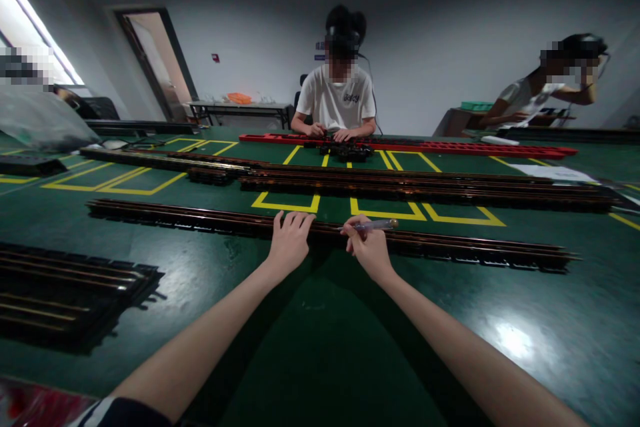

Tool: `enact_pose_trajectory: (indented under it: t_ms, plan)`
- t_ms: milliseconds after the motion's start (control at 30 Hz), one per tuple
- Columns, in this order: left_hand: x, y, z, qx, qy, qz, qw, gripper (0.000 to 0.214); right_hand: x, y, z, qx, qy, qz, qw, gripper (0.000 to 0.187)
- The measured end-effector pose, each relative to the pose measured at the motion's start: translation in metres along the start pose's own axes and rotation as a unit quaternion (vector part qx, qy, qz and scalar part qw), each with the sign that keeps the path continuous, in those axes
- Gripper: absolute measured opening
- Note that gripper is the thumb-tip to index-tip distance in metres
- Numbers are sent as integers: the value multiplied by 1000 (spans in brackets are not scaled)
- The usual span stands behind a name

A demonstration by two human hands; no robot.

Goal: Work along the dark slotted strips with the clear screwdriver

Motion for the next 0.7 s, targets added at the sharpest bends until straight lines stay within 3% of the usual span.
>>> enact_pose_trajectory:
  t_ms: [300, 700]
  plan:
    - [4, 2, 2, 10, 11, -15, 1000, 48, -7, -2, -2, -2, -33, 5, 999, 28]
    - [4, 4, 3, 27, 39, -75, 996, 48, -3, -4, 0, 21, -4, -5, 1000, 21]
Point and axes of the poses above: each hand's wrist, its own z-axis towards the middle knuckle, its own x-axis out of the palm, y = z × x, the point moved 10 cm from there along z, towards the middle knuckle, and after that the axes turned 12 degrees about y, right-handed, at the moved point
